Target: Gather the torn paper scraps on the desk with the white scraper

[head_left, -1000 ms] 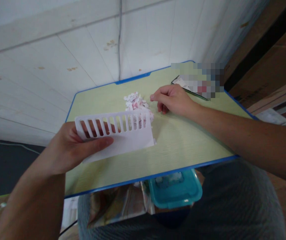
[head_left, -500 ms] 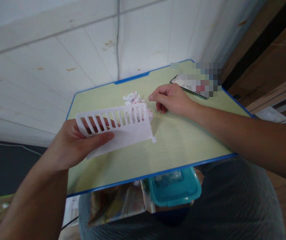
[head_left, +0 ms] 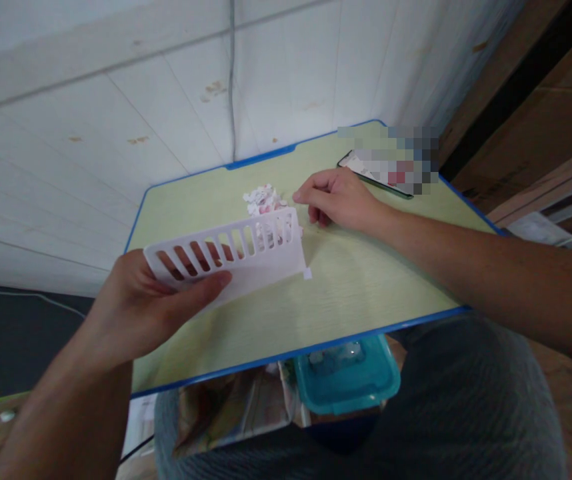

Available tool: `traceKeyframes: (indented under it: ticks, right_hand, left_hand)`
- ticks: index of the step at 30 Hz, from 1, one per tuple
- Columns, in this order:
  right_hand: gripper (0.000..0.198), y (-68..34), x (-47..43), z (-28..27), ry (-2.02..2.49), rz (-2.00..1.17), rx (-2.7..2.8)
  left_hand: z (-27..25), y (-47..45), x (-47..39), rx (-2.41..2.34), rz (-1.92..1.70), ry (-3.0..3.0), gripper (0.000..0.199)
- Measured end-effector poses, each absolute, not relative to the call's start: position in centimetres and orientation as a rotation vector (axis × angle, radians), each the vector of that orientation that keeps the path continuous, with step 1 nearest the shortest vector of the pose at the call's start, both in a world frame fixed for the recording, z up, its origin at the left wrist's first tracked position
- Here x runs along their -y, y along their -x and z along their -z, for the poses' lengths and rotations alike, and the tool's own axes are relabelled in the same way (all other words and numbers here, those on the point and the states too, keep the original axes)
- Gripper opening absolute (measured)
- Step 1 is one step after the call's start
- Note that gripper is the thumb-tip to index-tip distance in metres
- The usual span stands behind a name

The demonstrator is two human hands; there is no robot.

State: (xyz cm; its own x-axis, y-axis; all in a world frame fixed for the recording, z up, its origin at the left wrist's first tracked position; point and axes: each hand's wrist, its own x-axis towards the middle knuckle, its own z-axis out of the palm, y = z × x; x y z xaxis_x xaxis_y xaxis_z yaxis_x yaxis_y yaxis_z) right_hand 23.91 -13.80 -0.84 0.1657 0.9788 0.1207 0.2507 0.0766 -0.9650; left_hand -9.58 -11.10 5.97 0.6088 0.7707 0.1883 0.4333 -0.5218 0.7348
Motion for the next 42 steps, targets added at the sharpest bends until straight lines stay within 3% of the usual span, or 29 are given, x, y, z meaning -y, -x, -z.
traceKeyframes:
  ticks: [6, 12, 31, 42]
  right_hand:
    - [0.021, -23.8, 13.8, 0.6, 1.445, -0.886, 1.301]
    - [0.03, -23.7, 13.9, 0.7, 1.42, -0.888, 1.281]
    - [0.034, -23.9, 13.8, 0.7, 1.403, -0.875, 1.263]
    - [0.034, -24.4, 13.8, 0.8, 1.413, -0.86, 1.296]
  left_hand:
    - [-5.6, 9.2, 11.3, -0.933, -0.709, -2.202, 0.016]
    - [-4.7, 9.4, 11.4, -0.91, -0.751, -2.099, 0.02]
    - [-6.2, 8.2, 9.4, -0.632, -0.209, -2.167, 0.023]
    - [-6.0, 12.3, 8.5, -0.719, -0.177, -2.214, 0.018]
